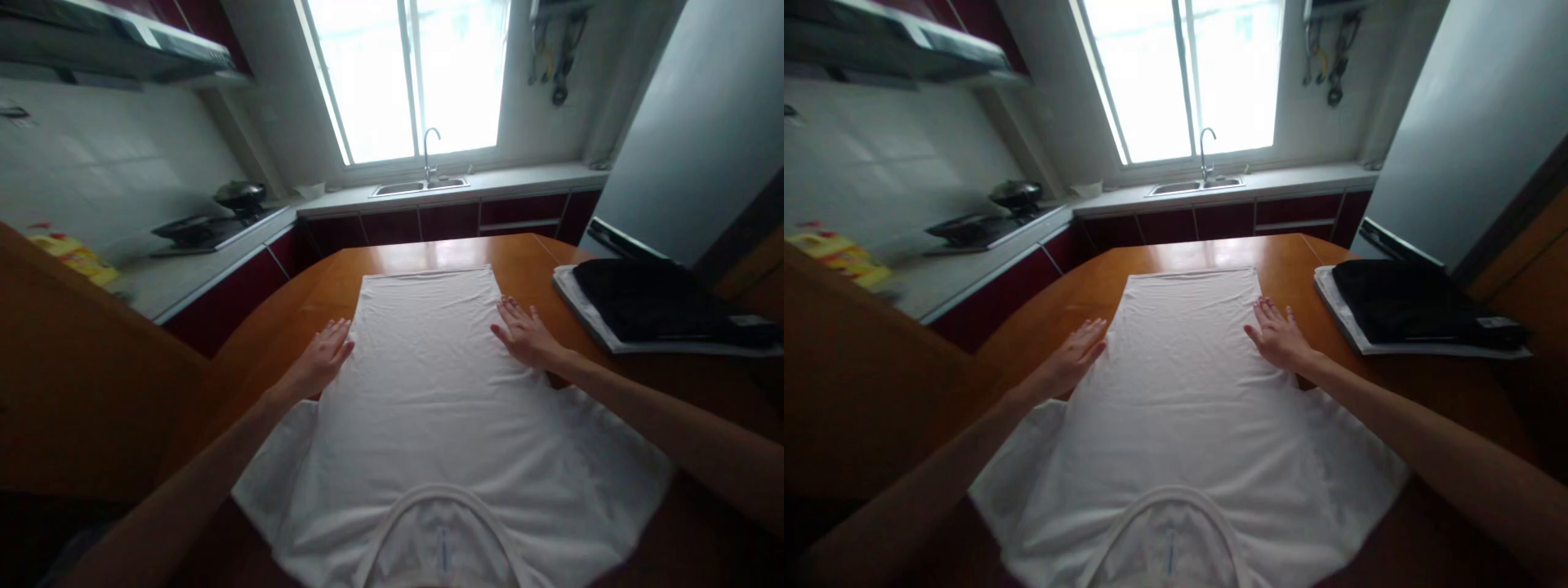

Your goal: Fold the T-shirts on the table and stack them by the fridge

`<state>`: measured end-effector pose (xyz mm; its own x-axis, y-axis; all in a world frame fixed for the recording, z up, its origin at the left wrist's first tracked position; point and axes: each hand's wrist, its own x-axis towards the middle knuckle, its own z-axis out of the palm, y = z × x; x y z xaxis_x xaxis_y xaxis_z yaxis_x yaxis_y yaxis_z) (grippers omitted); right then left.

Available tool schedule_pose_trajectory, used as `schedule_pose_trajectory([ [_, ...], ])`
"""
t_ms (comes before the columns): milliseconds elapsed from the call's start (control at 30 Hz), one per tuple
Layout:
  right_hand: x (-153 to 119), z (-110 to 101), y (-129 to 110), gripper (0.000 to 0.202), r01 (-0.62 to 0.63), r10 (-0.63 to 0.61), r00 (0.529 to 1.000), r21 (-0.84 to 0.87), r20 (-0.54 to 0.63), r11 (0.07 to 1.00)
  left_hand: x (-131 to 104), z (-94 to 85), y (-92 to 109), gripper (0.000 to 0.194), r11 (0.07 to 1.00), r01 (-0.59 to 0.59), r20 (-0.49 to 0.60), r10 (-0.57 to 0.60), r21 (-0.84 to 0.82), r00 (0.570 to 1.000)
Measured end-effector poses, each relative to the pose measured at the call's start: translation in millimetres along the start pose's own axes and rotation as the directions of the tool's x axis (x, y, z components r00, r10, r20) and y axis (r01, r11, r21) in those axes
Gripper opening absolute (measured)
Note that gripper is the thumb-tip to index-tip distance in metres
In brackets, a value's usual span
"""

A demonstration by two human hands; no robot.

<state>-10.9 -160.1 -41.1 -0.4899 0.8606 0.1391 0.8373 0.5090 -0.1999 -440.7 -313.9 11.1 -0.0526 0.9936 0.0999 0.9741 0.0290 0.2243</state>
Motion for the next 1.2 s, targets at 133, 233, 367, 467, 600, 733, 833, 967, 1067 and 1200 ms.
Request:
schedule_pose_trajectory([
  [133, 2.1, -3.6, -8.4, 0.072, -0.005, 0.006, 0.997, -0.008, 0.077, 1.000, -33.1, -0.6, 9.2, 0.075, 0.999, -0.036, -0.023, 0.036, 0.023, 0.999],
  [233, -3.4, -14.0, -16.5, 0.069, -0.018, 0.018, 1.000, 0.010, 0.000, 1.000, -57.4, 2.2, 31.8, 0.071, 0.998, -0.049, -0.011, 0.050, 0.044, 0.999],
  [367, -24.1, -37.9, -44.0, 0.067, 0.034, -0.022, 0.992, 0.094, -0.124, 0.995, -75.2, -9.8, 59.0, 0.069, 0.997, -0.069, -0.005, 0.069, 0.027, 0.998],
  [467, -53.3, -44.3, -74.7, 0.066, 0.101, -0.081, 0.991, 0.189, -0.111, 0.977, -79.3, -25.1, 68.2, 0.069, 0.998, -0.052, 0.009, 0.052, -0.030, 0.999],
  [600, -93.7, -24.6, -104.9, 0.065, 0.155, -0.135, 0.985, 0.195, -0.112, 0.968, -80.9, -23.3, 66.7, 0.065, 0.996, -0.014, -0.031, 0.012, -0.089, 0.999],
  [733, -111.4, -0.4, -111.8, 0.061, 0.204, -0.200, 0.979, 0.101, -0.045, 0.974, -83.9, 6.8, 59.8, 0.060, 0.995, 0.102, 0.006, -0.102, -0.010, 0.995],
  [833, -111.8, -0.2, -110.2, 0.059, 0.207, -0.199, 0.976, 0.099, -0.088, 0.973, -85.5, 22.0, 58.4, 0.061, 0.994, 0.099, 0.013, -0.100, 0.043, 0.995],
  [967, -117.5, -15.5, -113.8, 0.057, 0.300, -0.271, 0.943, 0.141, -0.194, 0.943, -89.2, 13.2, 69.9, 0.061, 0.986, -0.150, -0.072, 0.144, -0.080, 0.987],
  [1067, -129.9, -23.0, -121.7, 0.057, 0.427, -0.404, 0.902, 0.180, -0.152, 0.886, -98.1, -3.8, 85.7, 0.050, 0.882, -0.378, 0.015, 0.398, -0.282, 0.917],
  [1200, -144.3, -21.3, -131.2, 0.056, 0.534, -0.539, 0.841, 0.220, -0.042, 0.817, -112.2, -18.5, 101.8, 0.025, 0.826, -0.310, 0.294, 0.478, -0.472, 0.828],
])
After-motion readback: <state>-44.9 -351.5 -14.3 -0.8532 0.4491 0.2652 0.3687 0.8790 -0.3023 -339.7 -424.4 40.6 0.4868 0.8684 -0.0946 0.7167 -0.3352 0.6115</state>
